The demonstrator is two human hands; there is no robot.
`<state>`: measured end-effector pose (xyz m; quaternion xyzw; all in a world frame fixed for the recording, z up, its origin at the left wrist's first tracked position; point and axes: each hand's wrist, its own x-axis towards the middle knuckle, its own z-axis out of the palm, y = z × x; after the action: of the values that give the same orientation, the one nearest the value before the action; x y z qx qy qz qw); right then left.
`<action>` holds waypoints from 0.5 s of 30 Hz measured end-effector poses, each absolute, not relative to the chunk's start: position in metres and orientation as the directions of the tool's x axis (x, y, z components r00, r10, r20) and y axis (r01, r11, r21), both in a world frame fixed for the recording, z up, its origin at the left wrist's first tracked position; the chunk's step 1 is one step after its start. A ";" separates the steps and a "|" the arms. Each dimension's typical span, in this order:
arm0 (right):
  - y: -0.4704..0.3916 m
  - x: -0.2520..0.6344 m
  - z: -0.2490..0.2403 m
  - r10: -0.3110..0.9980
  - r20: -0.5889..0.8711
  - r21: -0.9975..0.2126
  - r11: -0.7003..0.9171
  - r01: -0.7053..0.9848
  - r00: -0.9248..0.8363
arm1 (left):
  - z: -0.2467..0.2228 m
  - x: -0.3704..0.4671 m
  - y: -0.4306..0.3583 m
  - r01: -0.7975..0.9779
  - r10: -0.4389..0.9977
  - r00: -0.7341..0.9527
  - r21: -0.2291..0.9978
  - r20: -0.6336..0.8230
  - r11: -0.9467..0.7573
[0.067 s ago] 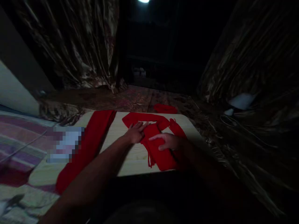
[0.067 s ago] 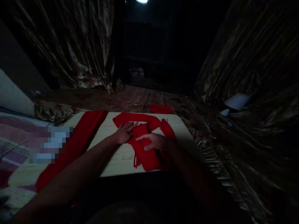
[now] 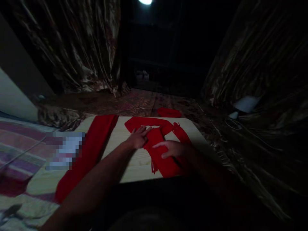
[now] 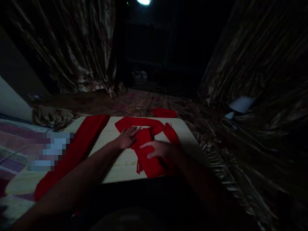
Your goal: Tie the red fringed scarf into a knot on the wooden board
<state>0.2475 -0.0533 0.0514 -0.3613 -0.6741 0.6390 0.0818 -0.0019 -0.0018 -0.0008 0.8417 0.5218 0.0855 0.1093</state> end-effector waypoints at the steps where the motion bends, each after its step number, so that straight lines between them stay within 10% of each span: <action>1: -0.053 0.248 0.050 0.603 -0.361 -0.908 -0.052 0.417 -0.711 | 0.000 -0.002 -0.003 0.854 0.899 0.435 0.292 0.056 -0.431; 5: -0.043 0.262 0.057 0.809 -0.331 -0.784 0.050 0.618 -0.485 | 0.013 0.002 -0.017 0.793 0.875 0.386 0.381 0.291 -0.476; 10: -0.027 0.300 0.067 0.999 0.024 -0.170 -0.040 0.985 0.045 | 0.020 0.023 -0.036 0.714 0.781 0.517 0.328 0.349 -0.619; 15: -0.017 0.328 0.058 0.982 -0.190 0.005 0.018 1.000 -0.017 | -0.001 0.037 -0.036 0.737 0.758 0.621 0.183 0.198 -0.651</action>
<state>0.3276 -0.0166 0.0578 -0.6976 -0.7101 0.0652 -0.0697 0.0368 -0.0363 -0.0011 0.8994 0.4155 0.1291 0.0418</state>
